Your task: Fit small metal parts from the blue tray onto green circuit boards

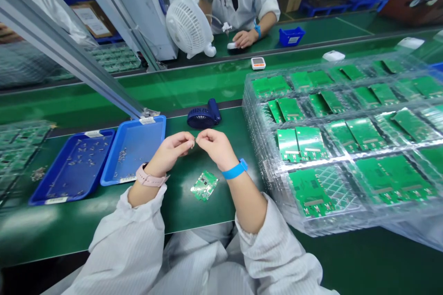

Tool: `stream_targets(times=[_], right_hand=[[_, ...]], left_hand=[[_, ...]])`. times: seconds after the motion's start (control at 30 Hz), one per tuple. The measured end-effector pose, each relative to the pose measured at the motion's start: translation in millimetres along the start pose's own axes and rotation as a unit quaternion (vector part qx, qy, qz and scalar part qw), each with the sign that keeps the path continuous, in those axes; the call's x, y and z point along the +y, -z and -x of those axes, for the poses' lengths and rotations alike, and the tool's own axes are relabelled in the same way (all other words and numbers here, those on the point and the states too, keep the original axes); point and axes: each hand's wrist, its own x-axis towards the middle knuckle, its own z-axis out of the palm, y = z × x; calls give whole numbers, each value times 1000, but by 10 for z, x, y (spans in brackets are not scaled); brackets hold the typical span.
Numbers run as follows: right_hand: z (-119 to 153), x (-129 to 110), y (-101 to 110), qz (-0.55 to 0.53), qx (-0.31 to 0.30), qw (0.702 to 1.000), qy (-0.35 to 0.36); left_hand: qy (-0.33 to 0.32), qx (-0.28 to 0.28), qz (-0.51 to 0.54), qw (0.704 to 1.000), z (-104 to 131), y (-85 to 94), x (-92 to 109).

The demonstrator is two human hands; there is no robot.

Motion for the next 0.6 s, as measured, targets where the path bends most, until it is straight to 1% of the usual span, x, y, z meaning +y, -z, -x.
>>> stream_targets(times=[0.07,0.1,0.2,0.27,0.3,0.37,0.43,0.5,0.6], right_hand=[[2,-8,12,11,-9,1000,10],[6,-21,8,25,-12,999,26],[29,-75,-40,65,-15,993,93],[49,-101,-82,89,0,986,142],[60,-108,-100,104,15,981,166],[78,-110,-120,148,48,965,210],[92,-102,-123,203,69,944,252],[100,-90,-114,248,78,923,284],[106,-77,-99,284,77,905,308]], left_hand=[[-12,-7,-29,999,8,22,29],[-5,-17,-18,1000,14,39,38],[49,-75,90,992,35,94,37],[78,-107,164,977,48,114,25],[86,-115,191,971,52,115,22],[99,-116,236,960,57,100,27],[113,-113,273,949,60,73,47],[130,-115,304,937,65,50,74],[171,-133,336,917,78,44,107]])
